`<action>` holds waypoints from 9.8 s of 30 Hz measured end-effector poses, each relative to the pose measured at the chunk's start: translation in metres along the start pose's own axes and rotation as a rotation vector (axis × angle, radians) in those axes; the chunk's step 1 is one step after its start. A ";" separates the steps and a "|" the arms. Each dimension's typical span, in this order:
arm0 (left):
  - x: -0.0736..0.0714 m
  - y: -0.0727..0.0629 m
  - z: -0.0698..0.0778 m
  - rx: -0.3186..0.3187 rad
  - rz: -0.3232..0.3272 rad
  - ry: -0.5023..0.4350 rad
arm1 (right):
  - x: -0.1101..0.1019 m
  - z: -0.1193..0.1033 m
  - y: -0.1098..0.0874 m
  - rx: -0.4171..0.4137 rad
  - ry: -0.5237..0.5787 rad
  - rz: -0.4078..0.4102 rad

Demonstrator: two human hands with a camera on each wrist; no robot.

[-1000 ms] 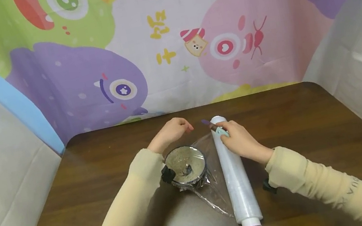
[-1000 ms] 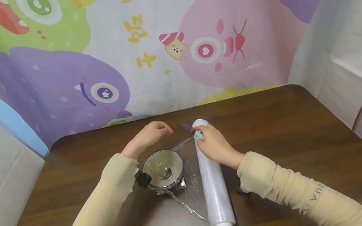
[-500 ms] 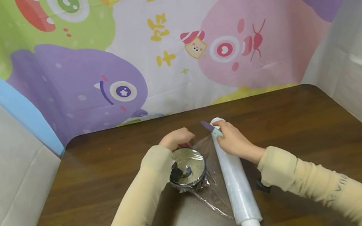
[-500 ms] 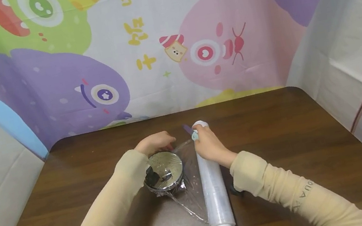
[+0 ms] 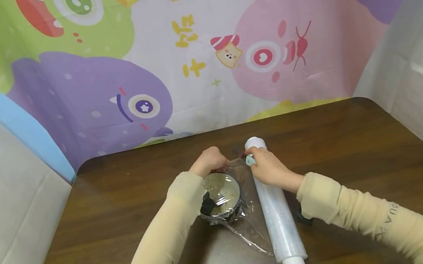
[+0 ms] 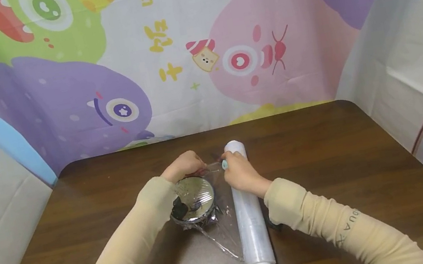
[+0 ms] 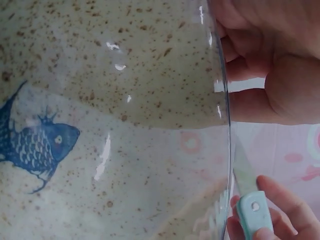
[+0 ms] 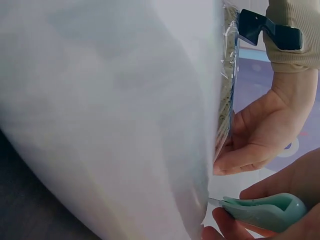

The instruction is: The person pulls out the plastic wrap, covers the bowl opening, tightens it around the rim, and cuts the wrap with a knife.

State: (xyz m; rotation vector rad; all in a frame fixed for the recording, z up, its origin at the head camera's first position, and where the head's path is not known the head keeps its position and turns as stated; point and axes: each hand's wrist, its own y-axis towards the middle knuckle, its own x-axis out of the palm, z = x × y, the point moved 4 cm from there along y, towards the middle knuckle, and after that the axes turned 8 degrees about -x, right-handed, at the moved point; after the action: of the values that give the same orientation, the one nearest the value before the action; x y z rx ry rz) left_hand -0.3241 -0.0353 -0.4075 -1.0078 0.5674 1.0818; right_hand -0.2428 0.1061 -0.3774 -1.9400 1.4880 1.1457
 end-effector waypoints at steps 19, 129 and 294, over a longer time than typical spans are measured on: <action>-0.010 -0.013 0.003 0.075 0.046 -0.002 | 0.007 -0.014 0.017 -0.047 -0.103 -0.072; -0.009 -0.017 0.004 0.098 0.017 -0.126 | -0.003 -0.011 -0.007 -0.075 -0.097 -0.218; -0.015 -0.018 -0.007 0.049 0.103 -0.163 | -0.004 -0.059 -0.159 -0.410 -0.127 -0.333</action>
State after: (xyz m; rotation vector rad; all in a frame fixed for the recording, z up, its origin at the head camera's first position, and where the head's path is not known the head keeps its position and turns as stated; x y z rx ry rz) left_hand -0.3131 -0.0500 -0.3922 -0.8468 0.5150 1.2234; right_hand -0.0735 0.1157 -0.3633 -2.2209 0.8661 1.4641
